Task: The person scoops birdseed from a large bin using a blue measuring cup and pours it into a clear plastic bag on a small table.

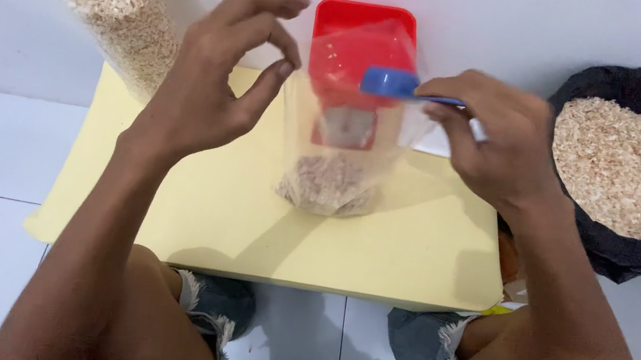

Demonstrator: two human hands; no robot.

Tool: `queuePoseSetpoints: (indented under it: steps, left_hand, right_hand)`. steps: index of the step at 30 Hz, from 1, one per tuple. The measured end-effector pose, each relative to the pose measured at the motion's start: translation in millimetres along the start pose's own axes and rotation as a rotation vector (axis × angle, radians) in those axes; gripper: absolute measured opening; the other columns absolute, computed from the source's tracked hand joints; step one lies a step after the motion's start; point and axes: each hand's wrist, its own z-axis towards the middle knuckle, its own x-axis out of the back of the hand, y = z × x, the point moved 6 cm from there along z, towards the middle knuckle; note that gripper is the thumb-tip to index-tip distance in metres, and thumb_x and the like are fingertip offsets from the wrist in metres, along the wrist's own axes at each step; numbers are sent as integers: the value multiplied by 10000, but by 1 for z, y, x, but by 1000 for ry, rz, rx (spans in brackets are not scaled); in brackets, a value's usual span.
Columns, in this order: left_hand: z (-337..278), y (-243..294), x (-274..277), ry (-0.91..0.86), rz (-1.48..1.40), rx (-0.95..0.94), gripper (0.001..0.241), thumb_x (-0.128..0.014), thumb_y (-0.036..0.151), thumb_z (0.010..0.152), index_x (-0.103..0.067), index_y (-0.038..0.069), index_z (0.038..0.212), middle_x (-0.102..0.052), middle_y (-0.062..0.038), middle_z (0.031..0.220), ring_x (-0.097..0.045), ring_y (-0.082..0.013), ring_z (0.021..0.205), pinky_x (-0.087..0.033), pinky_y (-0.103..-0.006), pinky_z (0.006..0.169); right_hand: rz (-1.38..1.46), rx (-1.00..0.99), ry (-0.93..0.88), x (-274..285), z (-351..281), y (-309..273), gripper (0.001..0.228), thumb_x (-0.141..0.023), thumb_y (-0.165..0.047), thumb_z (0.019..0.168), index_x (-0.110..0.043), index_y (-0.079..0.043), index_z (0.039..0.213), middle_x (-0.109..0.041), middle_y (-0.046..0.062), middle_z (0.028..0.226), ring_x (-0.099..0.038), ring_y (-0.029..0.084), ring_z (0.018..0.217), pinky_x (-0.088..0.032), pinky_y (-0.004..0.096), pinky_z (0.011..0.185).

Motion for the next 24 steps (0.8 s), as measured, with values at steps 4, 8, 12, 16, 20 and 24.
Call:
queuePoseSetpoints:
  steps: [4,8,12,16,20,24]
  left_hand:
    - [3,8,8,78,49,-80,120,-560,-180,977,-583,-69,1016,-565,-282,1292,-609,-429,1225,-474,-484,1039]
    - [-17,-9,-11,40,64,48,61,-620,-61,1023,-602,-6,1042,-493,-233,1416,-630,-409,1243,-531,-480,989]
    - [-31,-4,-5,200,61,90,86,-641,-101,1025,-643,-16,1035,-451,-224,1461,-632,-441,1270,-530,-464,995]
    - [-36,-27,-21,67,57,170,46,-657,-15,1014,-632,14,1038,-476,-197,1460,-679,-369,1189,-561,-466,915]
    - [-29,-9,-7,251,6,80,55,-618,-102,1027,-623,-47,1029,-463,-231,1406,-610,-399,1198,-536,-475,1063]
    - [-33,-13,-17,200,22,107,88,-641,-84,1030,-627,3,1030,-469,-214,1447,-684,-394,1165,-557,-436,970]
  right_hand:
    - [16,20,121,10,-1,1,243,-576,-60,1165,-709,91,1030,-750,229,986,-622,261,695,-466,384,684]
    - [-22,-105,-9,-4,-6,12,168,-617,-2,1130,-746,77,1057,-761,149,962,-671,223,715,-478,327,627]
    - [6,-132,113,-5,-13,8,121,-629,66,1099,-749,85,1095,-765,156,926,-701,220,668,-528,310,568]
    - [-20,-137,4,-15,-7,0,87,-659,64,1071,-735,34,1039,-773,133,1037,-706,247,854,-504,344,751]
    - [42,-139,134,-5,0,-8,152,-577,91,1075,-729,89,1069,-744,166,945,-674,228,724,-517,332,664]
    - [42,-153,84,-9,-6,-7,129,-629,22,1099,-742,76,1128,-743,122,861,-703,198,717,-525,303,646]
